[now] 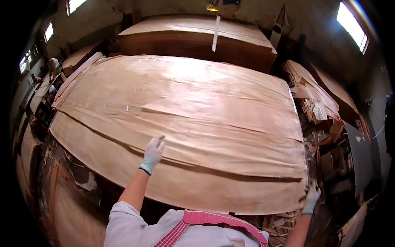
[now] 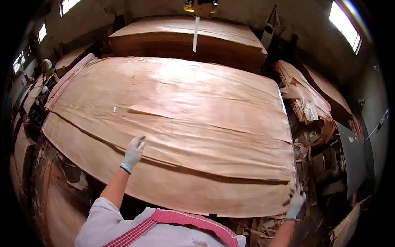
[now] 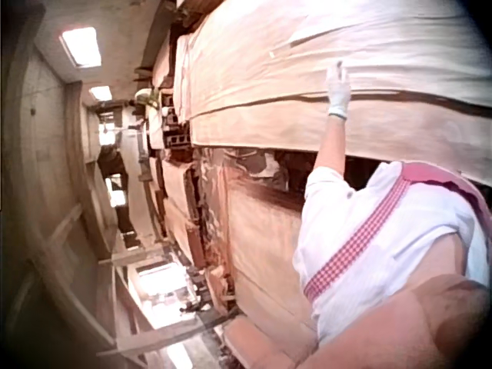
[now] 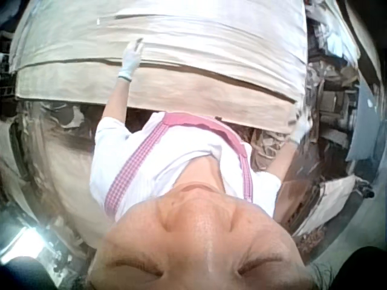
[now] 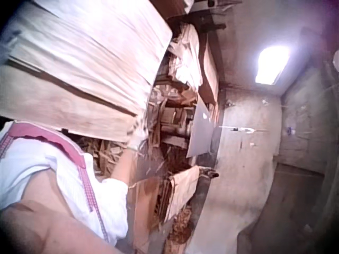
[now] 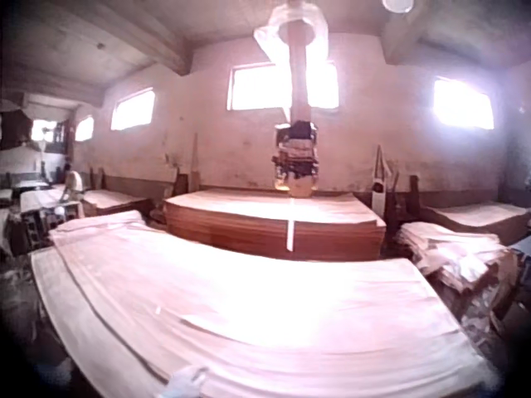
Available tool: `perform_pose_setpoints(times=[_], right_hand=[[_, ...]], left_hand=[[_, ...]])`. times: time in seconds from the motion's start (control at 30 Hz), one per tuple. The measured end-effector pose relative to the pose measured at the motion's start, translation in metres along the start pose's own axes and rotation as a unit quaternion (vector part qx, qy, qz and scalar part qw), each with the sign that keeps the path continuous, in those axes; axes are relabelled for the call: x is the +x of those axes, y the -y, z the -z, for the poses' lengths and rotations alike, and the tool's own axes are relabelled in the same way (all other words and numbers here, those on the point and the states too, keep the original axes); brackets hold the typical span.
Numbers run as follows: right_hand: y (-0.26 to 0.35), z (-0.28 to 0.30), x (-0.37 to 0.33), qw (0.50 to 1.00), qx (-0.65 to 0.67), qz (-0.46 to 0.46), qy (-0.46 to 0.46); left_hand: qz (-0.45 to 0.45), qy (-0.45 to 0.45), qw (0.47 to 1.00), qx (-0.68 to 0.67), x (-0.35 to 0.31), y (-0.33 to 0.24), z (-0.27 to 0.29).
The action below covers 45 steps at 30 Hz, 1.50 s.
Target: The person handles large, thin wooden sheets in a workshop, smoothing them onto a curved surface and securing them with white tape. They use a knife to cut the tape and a long stick to sweep wood shavings off the workbench. The person also stacks and lifts multiple wooden panels.
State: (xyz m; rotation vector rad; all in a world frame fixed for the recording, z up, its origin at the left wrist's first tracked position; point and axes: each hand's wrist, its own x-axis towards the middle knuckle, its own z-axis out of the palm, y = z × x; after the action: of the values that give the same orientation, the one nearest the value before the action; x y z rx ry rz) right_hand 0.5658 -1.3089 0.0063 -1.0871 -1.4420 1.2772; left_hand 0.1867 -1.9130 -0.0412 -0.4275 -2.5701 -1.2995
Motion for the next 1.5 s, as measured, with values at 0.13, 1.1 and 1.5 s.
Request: perform_pose_setpoints(times=[0.13, 1.1, 1.5], right_hand=[[0.094, -0.221, -0.06, 0.964, -0.008, 0.041, 0.263], [0.158, -0.796, -0.036, 0.89, 0.118, 0.261, 0.354], [-0.033, -0.578, -0.21, 0.909, -0.02, 0.095, 0.406]], left_hand=[[0.003, 0.055, 0.998, -0.036, 0.035, -0.021, 0.03], [-0.21, 0.057, 0.976, -0.008, 0.298, 0.038, 0.022], [-0.081, 0.351, 0.828, -0.429, 0.453, -0.254, -0.009]])
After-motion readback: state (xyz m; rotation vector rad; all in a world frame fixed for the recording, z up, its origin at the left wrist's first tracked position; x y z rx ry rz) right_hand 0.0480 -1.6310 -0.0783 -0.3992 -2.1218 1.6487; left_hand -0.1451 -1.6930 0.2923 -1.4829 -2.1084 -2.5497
